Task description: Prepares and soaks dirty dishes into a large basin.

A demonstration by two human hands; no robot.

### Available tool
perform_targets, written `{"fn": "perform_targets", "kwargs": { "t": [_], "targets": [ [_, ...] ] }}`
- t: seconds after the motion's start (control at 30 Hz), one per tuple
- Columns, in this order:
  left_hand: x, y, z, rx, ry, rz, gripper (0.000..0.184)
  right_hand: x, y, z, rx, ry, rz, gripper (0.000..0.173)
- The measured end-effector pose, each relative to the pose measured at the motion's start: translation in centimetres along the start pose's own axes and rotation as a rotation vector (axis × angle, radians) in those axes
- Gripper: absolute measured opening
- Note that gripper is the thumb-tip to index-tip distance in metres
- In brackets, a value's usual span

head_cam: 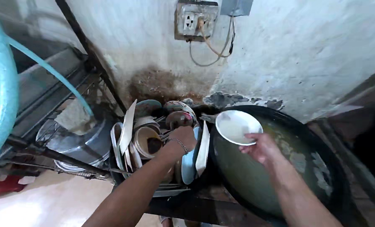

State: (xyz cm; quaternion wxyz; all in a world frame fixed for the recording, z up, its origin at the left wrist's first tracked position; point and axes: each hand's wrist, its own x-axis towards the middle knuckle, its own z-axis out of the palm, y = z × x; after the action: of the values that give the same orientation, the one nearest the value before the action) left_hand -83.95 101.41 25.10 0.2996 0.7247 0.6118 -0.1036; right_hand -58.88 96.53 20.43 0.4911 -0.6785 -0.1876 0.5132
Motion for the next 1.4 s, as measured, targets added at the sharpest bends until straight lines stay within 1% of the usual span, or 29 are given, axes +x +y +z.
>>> {"fn": "perform_targets", "kwargs": {
  "t": [0.03,0.13,0.2,0.27,0.33,0.4,0.47,0.57,0.6,0.63,0.67,0.7,0.77,0.83,0.93,1.0,1.03,1.13,1.17,1.2,1.27,1.33,1.4],
  "targets": [
    [0.3,-0.2,-0.2,-0.028,0.028,0.002,0.037,-0.9,-1.4,1.4,-0.020,-0.028,-0.008,0.025],
    [1.4,-1.6,-1.9,-0.119,0.108,0.088,0.040,-3.0,-5.0,5.1,-0.075,-0.133,-0.051,0.029],
    [2.4,-2.9,-3.8,-0.347,0.211,0.053,0.044,-4.0,-7.1,7.3,-0.137,-0.196,-0.091,0.031],
    [3.5,-4.2,-5.8,-0.469,0.271,0.013,0.045,-4.8,-9.0,9.7,-0.220,-0.250,-0.146,0.034],
    [4.2,-5.1,-7.6,-0.443,0.296,-0.001,0.042,-5.3,-10.8,12.1,-0.286,-0.288,-0.190,0.039],
    [4.4,-5.2,-9.0,-0.271,0.270,0.046,0.039,-5.6,-12.2,14.3,-0.323,-0.274,-0.208,0.040],
    [5.1,-5.5,-9.5,-0.199,0.346,0.164,0.044,-5.8,-13.2,16.1,-0.360,-0.251,-0.216,0.042],
    [6.2,-6.4,-10.5,-0.264,0.464,0.389,0.051,-6.1,-14.2,17.5,-0.386,-0.253,-0.257,0.041],
    [5.5,-6.5,-11.2,-0.256,0.441,0.399,0.050,-6.2,-14.5,17.8,-0.381,-0.254,-0.272,0.041],
    [4.5,-6.5,-12.0,-0.248,0.402,0.367,0.044,-6.3,-14.8,17.9,-0.373,-0.253,-0.286,0.040],
    [3.4,-6.5,-12.8,-0.279,0.370,0.303,0.038,-6.3,-15.2,18.0,-0.366,-0.255,-0.298,0.040],
    [2.9,-6.6,-13.5,-0.289,0.360,0.235,0.036,-6.4,-15.5,18.0,-0.366,-0.254,-0.313,0.041],
    [3.1,-7.1,-14.8,-0.327,0.414,0.118,0.037,-6.5,-16.0,18.0,-0.358,-0.245,-0.330,0.041],
    [3.7,-7.5,-15.8,-0.267,0.506,0.156,0.039,-6.8,-16.6,18.1,-0.354,-0.242,-0.343,0.042],
    [3.7,-7.0,-15.4,-0.141,0.573,0.238,0.034,-7.4,-17.3,18.4,-0.388,-0.216,-0.360,0.042],
    [3.7,-6.3,-14.7,-0.052,0.564,0.267,0.033,-7.6,-17.8,18.8,-0.445,-0.185,-0.379,0.042],
    [3.9,-6.1,-14.3,-0.040,0.543,0.295,0.037,-7.5,-18.0,18.9,-0.475,-0.166,-0.380,0.042],
    [6.2,-6.9,-13.0,-0.068,0.474,0.388,0.060,-6.8,-18.0,19.3,-0.512,-0.151,-0.366,0.045],
    [6.6,-6.9,-12.9,-0.029,0.428,0.392,0.066,-6.6,-17.9,19.3,-0.512,-0.151,-0.359,0.045],
    [6.6,-6.7,-13.0,0.046,0.378,0.382,0.065,-6.5,-17.8,19.3,-0.521,-0.155,-0.360,0.044],
    [5.2,-5.6,-13.7,0.128,0.282,0.290,0.059,-6.7,-17.6,19.6,-0.533,-0.152,-0.366,0.042],
    [4.4,-5.2,-14.1,0.111,0.231,0.243,0.049,-7.0,-17.7,19.9,-0.538,-0.142,-0.386,0.043],
    [4.1,-5.2,-14.3,0.136,0.187,0.254,0.043,-7.8,-18.2,20.2,-0.579,-0.114,-0.427,0.043]
  ]
}}
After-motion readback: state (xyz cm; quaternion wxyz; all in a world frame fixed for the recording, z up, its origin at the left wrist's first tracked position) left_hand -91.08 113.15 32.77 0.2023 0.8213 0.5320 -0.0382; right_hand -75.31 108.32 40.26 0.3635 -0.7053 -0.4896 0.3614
